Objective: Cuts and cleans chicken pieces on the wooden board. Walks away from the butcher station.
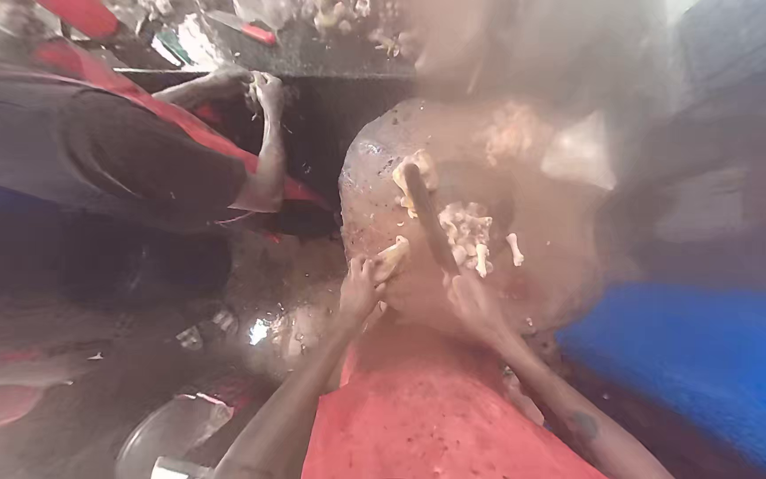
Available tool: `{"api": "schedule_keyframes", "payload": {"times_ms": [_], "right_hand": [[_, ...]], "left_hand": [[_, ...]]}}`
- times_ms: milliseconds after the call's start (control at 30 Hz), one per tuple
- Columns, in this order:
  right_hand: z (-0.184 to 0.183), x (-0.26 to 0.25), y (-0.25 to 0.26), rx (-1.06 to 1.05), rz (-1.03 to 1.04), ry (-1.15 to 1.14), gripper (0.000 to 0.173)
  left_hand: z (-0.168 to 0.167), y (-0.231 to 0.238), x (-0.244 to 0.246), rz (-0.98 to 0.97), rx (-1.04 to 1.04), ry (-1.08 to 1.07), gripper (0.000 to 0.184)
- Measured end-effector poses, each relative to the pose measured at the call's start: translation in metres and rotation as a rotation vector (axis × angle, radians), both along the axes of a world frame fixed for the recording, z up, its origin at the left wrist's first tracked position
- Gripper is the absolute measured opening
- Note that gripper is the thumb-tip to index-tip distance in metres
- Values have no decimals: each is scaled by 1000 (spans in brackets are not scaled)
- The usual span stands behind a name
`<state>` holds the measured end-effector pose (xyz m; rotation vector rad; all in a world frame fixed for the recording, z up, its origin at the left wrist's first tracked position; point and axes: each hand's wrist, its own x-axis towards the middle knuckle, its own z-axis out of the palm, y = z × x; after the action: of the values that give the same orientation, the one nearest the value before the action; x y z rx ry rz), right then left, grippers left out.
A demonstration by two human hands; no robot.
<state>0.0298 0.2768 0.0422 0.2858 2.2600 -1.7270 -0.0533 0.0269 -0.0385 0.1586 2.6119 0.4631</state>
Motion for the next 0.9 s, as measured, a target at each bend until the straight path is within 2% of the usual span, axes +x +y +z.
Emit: {"api": "schedule_keyframes", "payload": {"times_ms": [67, 100, 200, 267, 333, 400, 467, 533, 600, 700, 800, 900], "right_hand": [[15, -13, -19, 69, 84, 106, 68], [12, -17, -27, 171, 138, 113, 69], [-25, -18, -39, 412, 330, -159, 60], [-52, -3, -37, 350, 351, -322, 58], [-52, 17, -22, 331, 385, -398, 59], [-47, 39, -4, 292, 365, -422, 58], [-51, 55, 7, 287, 270, -400, 57], [-47, 61, -1, 303, 139, -389, 57], [-31, 43, -16, 298, 75, -334, 51], [-27, 10, -32, 282, 162, -212, 43], [-25, -4, -43, 377, 344, -266, 53], [-27, 0, -46, 326, 288, -262, 53]], "left_hand": [[-3, 0, 2, -43, 45, 41, 62], [-3, -1, 1, -71, 65, 35, 58], [2, 1, -9, -111, 36, -50, 49], [8, -3, -12, -67, 45, -105, 44], [10, -14, -8, 77, 142, -151, 43], [9, -21, 3, 275, 346, -167, 45], [5, -16, 15, 434, 552, -175, 58], [1, -8, 25, 412, 590, -250, 61], [-1, 0, 25, 353, 561, -284, 50], [3, 8, 20, 342, 502, -291, 39], [5, 9, 18, 344, 479, -290, 39], [1, 6, 20, 362, 520, -281, 39]]}}
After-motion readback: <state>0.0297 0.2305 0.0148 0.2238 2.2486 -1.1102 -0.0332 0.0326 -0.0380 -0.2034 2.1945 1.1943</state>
